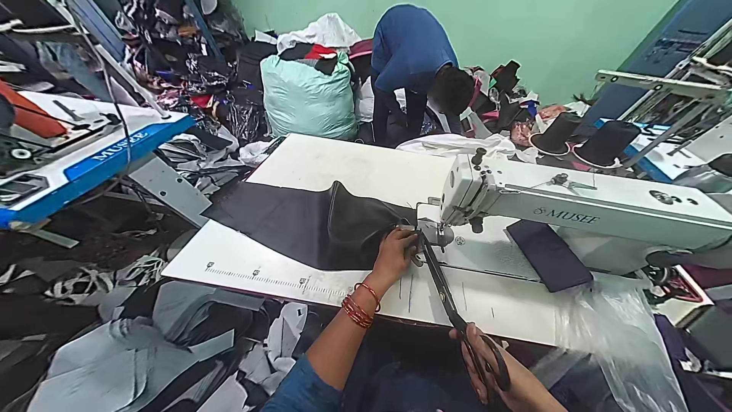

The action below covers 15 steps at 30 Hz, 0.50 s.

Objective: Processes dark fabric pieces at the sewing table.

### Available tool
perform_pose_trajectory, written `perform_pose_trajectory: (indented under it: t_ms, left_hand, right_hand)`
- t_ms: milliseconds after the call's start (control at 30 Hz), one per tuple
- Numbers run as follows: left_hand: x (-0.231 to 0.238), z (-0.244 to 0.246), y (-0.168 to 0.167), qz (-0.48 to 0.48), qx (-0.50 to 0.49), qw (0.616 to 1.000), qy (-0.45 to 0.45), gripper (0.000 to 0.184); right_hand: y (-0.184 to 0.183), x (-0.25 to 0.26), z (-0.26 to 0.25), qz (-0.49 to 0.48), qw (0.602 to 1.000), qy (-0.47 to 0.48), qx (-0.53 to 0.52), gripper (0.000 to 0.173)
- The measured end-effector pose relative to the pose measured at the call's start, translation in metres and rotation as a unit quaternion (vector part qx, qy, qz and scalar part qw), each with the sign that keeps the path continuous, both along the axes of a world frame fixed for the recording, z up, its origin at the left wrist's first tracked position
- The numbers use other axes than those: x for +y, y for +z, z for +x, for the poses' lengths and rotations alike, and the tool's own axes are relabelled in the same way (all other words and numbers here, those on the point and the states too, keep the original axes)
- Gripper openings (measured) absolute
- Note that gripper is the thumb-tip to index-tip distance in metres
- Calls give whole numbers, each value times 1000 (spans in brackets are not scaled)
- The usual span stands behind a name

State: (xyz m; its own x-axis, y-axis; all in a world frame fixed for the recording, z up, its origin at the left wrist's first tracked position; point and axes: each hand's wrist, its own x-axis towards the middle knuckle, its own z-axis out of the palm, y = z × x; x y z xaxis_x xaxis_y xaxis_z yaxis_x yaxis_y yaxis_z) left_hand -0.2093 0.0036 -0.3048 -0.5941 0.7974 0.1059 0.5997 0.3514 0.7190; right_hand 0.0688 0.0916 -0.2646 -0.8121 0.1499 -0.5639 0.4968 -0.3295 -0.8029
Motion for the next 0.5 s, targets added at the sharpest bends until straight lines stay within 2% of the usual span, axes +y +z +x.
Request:
perform_pose_trajectory:
  t_ms: [100, 367, 500]
  left_hand:
    - [0, 0, 0, -1, 2, 1000, 1, 37]
    - [-2, 0, -1, 4, 11, 1000, -4, 38]
    - [-1, 0, -1, 3, 8, 1000, -7, 38]
  right_hand:
    - [1, -5, -11, 9, 1000, -16, -1, 56]
    - [-6, -5, -15, -23, 999, -15, 36, 76]
    - [-4, -7, -17, -20, 999, -20, 29, 73]
